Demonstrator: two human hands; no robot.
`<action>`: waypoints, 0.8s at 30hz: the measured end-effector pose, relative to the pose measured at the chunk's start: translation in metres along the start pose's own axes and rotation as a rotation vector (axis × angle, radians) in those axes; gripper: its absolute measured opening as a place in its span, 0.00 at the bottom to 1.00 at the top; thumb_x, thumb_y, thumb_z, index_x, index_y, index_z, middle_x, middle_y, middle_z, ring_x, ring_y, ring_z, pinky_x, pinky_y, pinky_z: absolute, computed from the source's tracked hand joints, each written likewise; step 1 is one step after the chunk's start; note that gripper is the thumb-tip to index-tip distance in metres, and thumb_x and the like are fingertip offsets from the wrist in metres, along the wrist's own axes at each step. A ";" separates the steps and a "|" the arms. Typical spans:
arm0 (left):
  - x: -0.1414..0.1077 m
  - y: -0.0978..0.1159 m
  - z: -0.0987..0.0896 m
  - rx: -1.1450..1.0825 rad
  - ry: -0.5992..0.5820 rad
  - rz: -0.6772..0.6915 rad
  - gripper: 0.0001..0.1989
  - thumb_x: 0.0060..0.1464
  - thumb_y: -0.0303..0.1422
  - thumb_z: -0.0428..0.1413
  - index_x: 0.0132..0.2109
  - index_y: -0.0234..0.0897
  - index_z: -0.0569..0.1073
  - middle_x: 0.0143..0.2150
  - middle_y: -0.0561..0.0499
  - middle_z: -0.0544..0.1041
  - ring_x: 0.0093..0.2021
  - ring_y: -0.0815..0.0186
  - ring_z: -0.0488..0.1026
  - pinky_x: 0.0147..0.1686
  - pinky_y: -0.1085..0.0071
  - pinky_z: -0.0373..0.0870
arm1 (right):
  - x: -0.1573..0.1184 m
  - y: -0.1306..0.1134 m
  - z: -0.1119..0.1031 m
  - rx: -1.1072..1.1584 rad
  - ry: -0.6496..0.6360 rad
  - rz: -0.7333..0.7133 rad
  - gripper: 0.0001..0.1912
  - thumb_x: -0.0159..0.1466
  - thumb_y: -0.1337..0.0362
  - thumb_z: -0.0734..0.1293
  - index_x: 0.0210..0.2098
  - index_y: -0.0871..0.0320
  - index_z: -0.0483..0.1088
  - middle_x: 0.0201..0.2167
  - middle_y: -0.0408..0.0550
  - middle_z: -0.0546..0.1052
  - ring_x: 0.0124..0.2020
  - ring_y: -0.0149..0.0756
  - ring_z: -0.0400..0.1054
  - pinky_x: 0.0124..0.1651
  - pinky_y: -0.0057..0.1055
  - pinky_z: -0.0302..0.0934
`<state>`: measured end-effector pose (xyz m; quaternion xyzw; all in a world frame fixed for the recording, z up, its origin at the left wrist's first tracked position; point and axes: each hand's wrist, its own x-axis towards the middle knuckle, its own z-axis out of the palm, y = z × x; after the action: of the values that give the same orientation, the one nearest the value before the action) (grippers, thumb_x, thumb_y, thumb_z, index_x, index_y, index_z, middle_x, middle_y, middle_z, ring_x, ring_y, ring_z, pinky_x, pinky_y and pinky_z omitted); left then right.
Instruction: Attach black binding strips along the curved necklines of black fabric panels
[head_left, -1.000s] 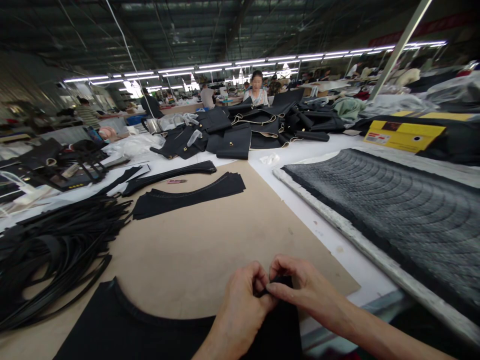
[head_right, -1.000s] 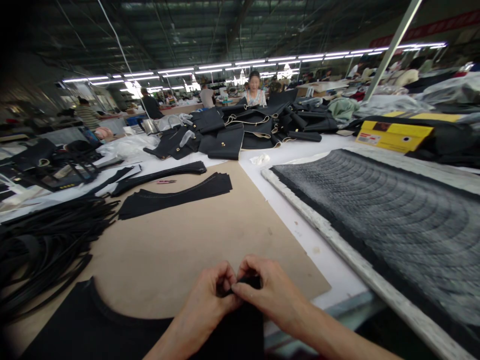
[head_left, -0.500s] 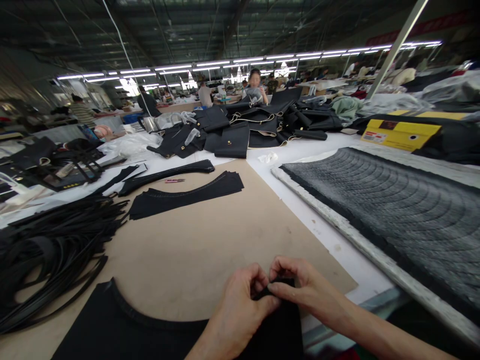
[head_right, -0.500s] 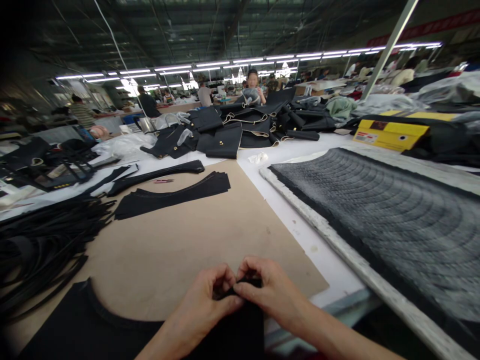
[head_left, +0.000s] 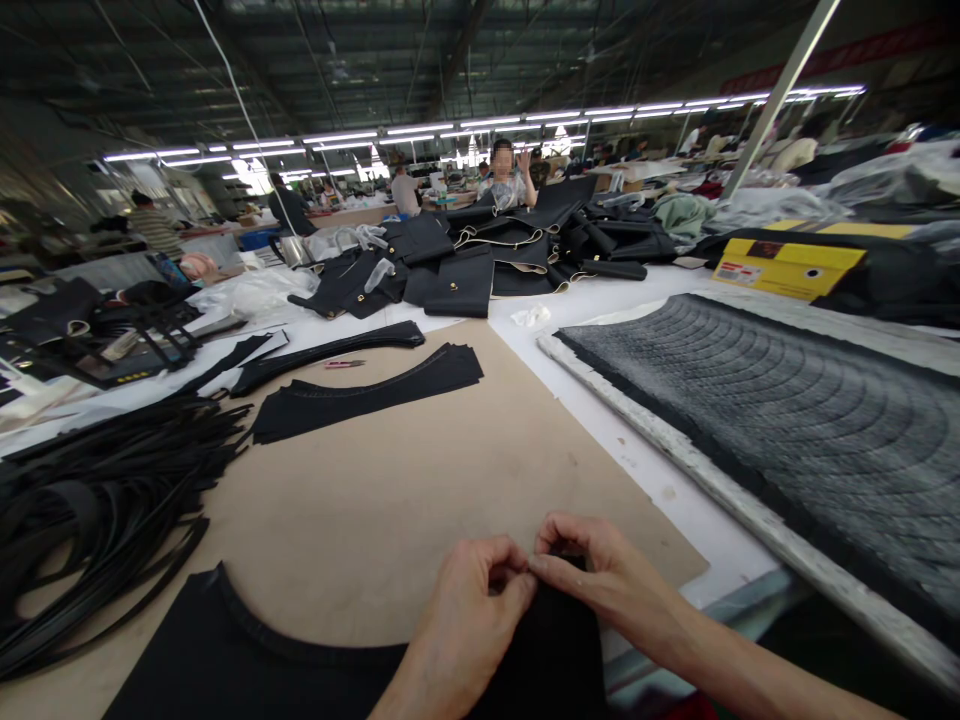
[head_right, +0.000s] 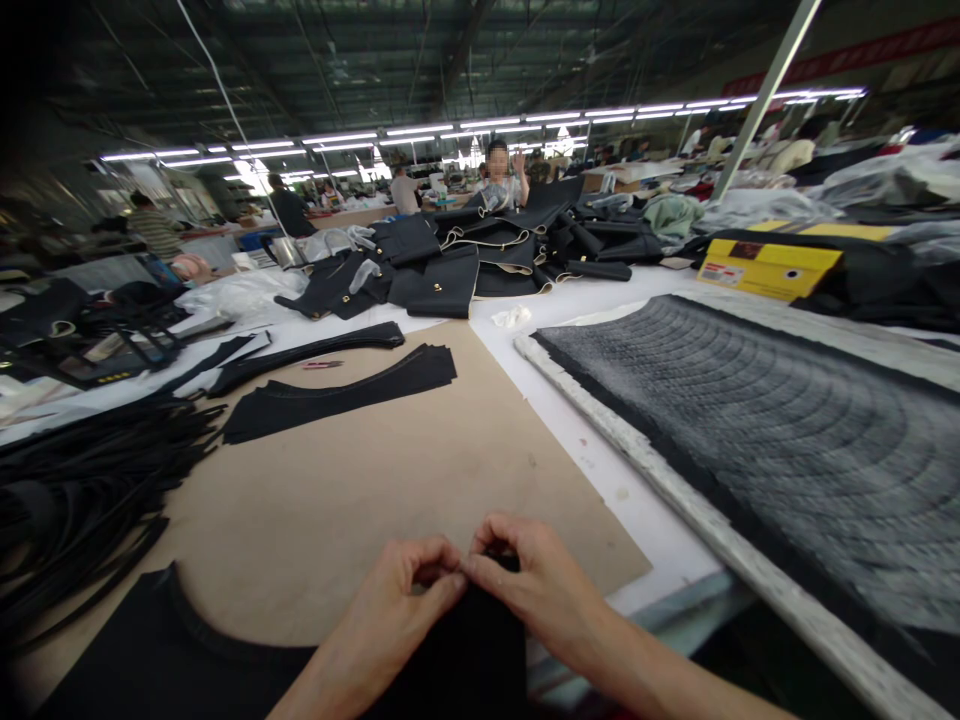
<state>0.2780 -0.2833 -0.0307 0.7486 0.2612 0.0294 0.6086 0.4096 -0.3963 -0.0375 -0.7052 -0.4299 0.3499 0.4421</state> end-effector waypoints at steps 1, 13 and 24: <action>0.000 -0.001 0.000 0.003 -0.001 0.000 0.12 0.48 0.38 0.52 0.29 0.33 0.72 0.23 0.54 0.67 0.26 0.68 0.62 0.26 0.73 0.54 | 0.000 0.002 0.001 0.019 0.005 0.002 0.15 0.60 0.53 0.64 0.28 0.60 0.67 0.25 0.43 0.69 0.30 0.34 0.62 0.32 0.28 0.53; 0.002 0.008 -0.002 -0.155 -0.040 -0.111 0.08 0.43 0.35 0.53 0.26 0.33 0.69 0.18 0.57 0.62 0.20 0.73 0.55 0.21 0.75 0.50 | 0.008 0.006 -0.014 0.212 -0.162 0.066 0.26 0.58 0.41 0.63 0.24 0.59 0.65 0.21 0.40 0.63 0.25 0.30 0.56 0.29 0.27 0.52; 0.008 -0.009 -0.002 -0.189 0.002 -0.104 0.10 0.44 0.36 0.61 0.29 0.34 0.71 0.22 0.56 0.68 0.25 0.69 0.65 0.25 0.75 0.57 | 0.011 0.004 -0.008 0.080 -0.089 0.067 0.24 0.53 0.42 0.64 0.23 0.58 0.61 0.21 0.40 0.60 0.26 0.32 0.53 0.29 0.28 0.48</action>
<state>0.2812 -0.2772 -0.0413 0.6733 0.2962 0.0231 0.6771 0.4221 -0.3897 -0.0395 -0.6848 -0.4111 0.4124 0.4382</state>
